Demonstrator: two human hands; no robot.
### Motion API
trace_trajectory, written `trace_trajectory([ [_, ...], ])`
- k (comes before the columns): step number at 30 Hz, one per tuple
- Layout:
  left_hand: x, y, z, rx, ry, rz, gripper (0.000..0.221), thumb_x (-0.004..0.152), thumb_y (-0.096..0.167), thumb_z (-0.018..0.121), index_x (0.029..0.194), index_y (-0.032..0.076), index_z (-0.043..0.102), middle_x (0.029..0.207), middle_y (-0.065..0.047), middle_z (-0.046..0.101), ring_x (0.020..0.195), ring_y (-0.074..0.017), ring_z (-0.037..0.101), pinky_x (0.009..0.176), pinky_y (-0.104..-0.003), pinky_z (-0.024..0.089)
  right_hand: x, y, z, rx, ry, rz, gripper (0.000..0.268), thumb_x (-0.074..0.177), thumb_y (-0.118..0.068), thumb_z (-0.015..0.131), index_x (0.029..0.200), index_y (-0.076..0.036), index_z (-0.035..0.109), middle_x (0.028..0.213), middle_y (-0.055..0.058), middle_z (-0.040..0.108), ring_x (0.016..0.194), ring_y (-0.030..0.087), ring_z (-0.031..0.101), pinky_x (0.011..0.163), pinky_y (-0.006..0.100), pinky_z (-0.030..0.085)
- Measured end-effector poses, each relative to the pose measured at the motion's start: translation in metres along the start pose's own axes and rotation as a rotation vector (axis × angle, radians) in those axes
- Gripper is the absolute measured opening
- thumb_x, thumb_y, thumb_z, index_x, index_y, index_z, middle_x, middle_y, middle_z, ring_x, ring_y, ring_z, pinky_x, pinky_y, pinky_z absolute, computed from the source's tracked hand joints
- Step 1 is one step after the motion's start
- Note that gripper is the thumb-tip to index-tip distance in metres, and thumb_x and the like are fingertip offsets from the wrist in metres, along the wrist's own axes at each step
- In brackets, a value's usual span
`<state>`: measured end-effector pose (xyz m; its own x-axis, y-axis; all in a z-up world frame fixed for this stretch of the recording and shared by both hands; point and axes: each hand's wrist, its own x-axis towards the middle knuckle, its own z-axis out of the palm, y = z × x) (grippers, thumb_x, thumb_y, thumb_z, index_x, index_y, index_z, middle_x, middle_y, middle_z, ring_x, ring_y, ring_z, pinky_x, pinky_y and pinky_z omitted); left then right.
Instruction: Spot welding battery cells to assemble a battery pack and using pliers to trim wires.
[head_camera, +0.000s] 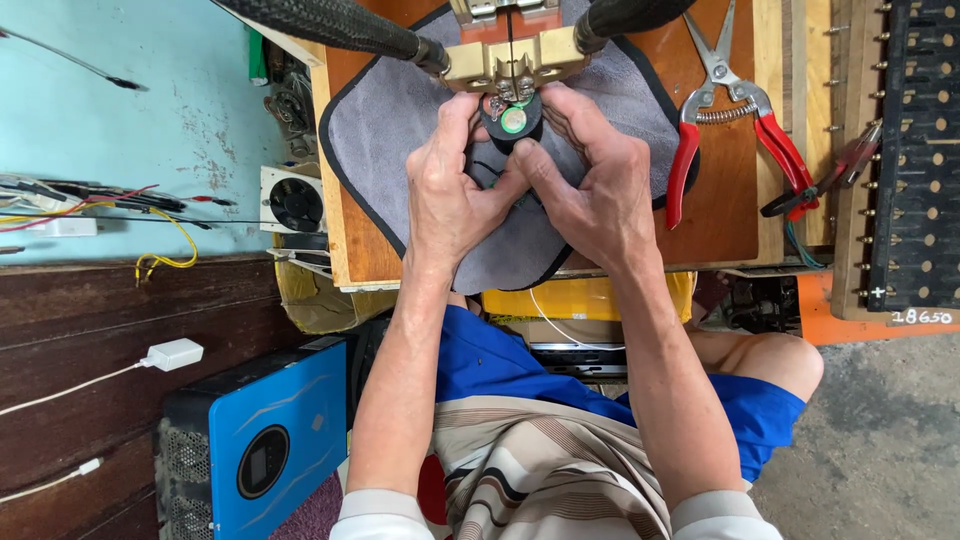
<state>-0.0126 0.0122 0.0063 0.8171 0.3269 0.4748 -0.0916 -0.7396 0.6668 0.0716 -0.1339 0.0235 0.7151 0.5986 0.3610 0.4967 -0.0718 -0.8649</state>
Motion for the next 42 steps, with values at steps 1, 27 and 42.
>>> trace_trajectory([
  [1, 0.0001, 0.0002, -0.0001, 0.000, -0.001, 0.000, 0.045, 0.099, 0.018, 0.075, 0.133, 0.007, 0.049, 0.116, -0.006, 0.067, 0.103, -0.0217, 0.077, 0.083, -0.035, 0.062, 0.0000, -0.0003, 0.0001, 0.000, 0.001, 0.001, 0.037, 0.103, -0.013, 0.066, 0.136, 0.004, 0.057, 0.134, 0.018, 0.068, 0.124, 0.028, 0.067, 0.103, 0.037, 0.052],
  [27, -0.0007, -0.0037, 0.0030, 0.038, 0.022, 0.012, 0.044, 0.097, 0.019, 0.075, 0.131, 0.006, 0.050, 0.119, -0.008, 0.064, 0.093, -0.0219, 0.074, 0.082, -0.035, 0.062, 0.0024, -0.0029, 0.0009, 0.108, -0.023, 0.019, 0.040, 0.103, -0.009, 0.064, 0.138, 0.008, 0.055, 0.138, 0.023, 0.064, 0.129, 0.031, 0.065, 0.113, 0.038, 0.052],
  [42, 0.0024, 0.0018, 0.0001, 0.041, 0.020, 0.029, 0.038, 0.097, 0.019, 0.074, 0.124, 0.006, 0.050, 0.107, -0.006, 0.063, 0.090, -0.0200, 0.071, 0.076, -0.034, 0.059, 0.0018, -0.0026, -0.0002, 0.078, -0.019, -0.043, 0.037, 0.105, -0.009, 0.065, 0.137, 0.006, 0.056, 0.136, 0.022, 0.066, 0.127, 0.030, 0.067, 0.110, 0.038, 0.054],
])
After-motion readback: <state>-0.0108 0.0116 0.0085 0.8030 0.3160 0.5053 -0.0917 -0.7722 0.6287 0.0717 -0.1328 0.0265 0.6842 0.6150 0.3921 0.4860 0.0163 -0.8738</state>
